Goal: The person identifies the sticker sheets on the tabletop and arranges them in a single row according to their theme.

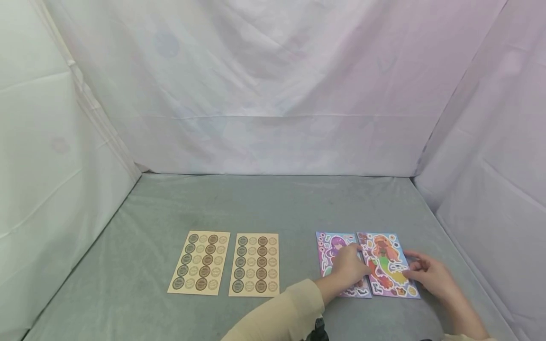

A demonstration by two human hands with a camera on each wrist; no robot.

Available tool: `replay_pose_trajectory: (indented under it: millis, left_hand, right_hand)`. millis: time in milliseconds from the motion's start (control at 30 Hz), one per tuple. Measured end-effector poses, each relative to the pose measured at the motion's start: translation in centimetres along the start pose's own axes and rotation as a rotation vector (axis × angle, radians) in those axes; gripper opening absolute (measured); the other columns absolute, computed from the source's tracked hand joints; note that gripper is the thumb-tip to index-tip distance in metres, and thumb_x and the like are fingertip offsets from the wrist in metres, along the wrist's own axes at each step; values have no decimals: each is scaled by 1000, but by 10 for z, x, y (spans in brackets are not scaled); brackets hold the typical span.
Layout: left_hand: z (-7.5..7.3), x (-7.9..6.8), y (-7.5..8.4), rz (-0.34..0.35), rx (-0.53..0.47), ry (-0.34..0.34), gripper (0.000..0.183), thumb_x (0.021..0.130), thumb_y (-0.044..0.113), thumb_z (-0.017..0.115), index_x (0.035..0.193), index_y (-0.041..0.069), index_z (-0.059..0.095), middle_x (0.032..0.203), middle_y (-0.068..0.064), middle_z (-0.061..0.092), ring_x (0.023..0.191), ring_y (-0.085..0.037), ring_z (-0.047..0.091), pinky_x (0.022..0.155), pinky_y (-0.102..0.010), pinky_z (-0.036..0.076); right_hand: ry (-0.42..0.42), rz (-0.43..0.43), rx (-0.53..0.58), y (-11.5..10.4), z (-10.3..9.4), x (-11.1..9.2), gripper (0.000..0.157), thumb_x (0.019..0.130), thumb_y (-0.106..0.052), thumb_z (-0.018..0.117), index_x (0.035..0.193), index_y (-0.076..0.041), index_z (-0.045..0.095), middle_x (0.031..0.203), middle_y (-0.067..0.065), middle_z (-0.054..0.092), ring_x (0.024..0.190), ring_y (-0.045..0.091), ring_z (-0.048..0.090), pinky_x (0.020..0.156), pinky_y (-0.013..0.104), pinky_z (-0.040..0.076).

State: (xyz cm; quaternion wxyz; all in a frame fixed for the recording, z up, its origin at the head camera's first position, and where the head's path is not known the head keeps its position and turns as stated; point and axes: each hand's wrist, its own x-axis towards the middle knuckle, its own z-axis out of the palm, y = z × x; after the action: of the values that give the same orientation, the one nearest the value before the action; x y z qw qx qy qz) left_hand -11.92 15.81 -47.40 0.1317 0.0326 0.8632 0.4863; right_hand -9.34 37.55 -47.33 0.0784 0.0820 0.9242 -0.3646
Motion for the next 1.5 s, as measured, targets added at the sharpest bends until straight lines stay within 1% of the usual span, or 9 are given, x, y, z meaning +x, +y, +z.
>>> replay_pose_trajectory:
  millis: [100, 333, 467, 567, 700, 800, 1267, 1367, 1500]
  left_hand:
    - [1, 1, 0, 3, 13, -2, 58, 66, 16, 78, 118, 15, 55, 49, 6, 50, 27, -6, 40, 27, -20, 34]
    - [1, 2, -1, 16, 73, 9, 64, 65, 20, 79, 123, 17, 52, 88, 7, 57, 38, -9, 43, 37, -23, 38]
    - [0, 2, 0, 9, 79, 4, 65, 66, 22, 78, 125, 18, 51, 95, 6, 58, 40, -8, 44, 35, -23, 38]
    - [-1, 2, 0, 9, 80, -2, 67, 66, 21, 78, 126, 18, 50, 88, 4, 59, 35, -7, 44, 31, -22, 37]
    - [-3, 2, 1, -3, 69, -27, 68, 67, 19, 77, 129, 19, 47, 60, 4, 57, 28, -8, 43, 27, -21, 36]
    - [-4, 3, 2, -23, 50, -48, 70, 68, 18, 77, 130, 19, 46, 48, 2, 51, 27, -10, 44, 27, -21, 36]
    - [-12, 1, 6, -52, -18, -108, 72, 68, 16, 77, 132, 21, 45, 47, -3, 53, 29, -15, 47, 27, -24, 35]
    - [-15, 1, 8, -40, -17, -119, 71, 67, 15, 77, 131, 24, 46, 46, -2, 53, 29, -15, 46, 27, -25, 35]
    - [-20, 3, 8, 1, 5, -130, 68, 67, 16, 77, 129, 22, 48, 56, 1, 56, 33, -14, 47, 30, -24, 37]
  right_hand:
    - [-3, 2, 3, 0, -1, 0, 66, 75, -20, 71, 128, 5, 40, 76, 4, 57, 58, 13, 48, 48, 25, 41]
    - [12, 8, -27, 0, 1, 0, 68, 72, -24, 73, 127, 2, 43, 80, 7, 49, 60, 14, 45, 45, 27, 43]
    - [11, 14, -35, -1, 2, 1, 69, 72, -26, 73, 128, 2, 43, 82, 7, 47, 61, 15, 44, 46, 27, 43]
    - [7, 11, -36, -2, 2, 1, 69, 72, -26, 73, 128, 2, 42, 83, 7, 47, 61, 15, 44, 46, 27, 43]
    - [-4, 3, -39, -4, 1, 1, 69, 73, -25, 72, 128, 3, 42, 83, 7, 47, 61, 15, 44, 46, 27, 43]
    - [-16, 0, -48, -6, 0, 1, 69, 74, -25, 72, 128, 4, 42, 82, 7, 46, 62, 16, 44, 46, 27, 43]
    - [-52, 16, -62, -6, -4, 0, 68, 76, -28, 71, 128, 4, 42, 82, 7, 46, 61, 16, 44, 46, 27, 43]
    - [-73, 9, -60, -8, -6, -1, 66, 79, -30, 67, 128, 5, 40, 80, 7, 47, 60, 16, 45, 47, 28, 42]
    - [-102, 26, -59, -11, -9, -1, 67, 82, -35, 63, 129, 5, 39, 79, 7, 48, 60, 17, 46, 48, 28, 41]
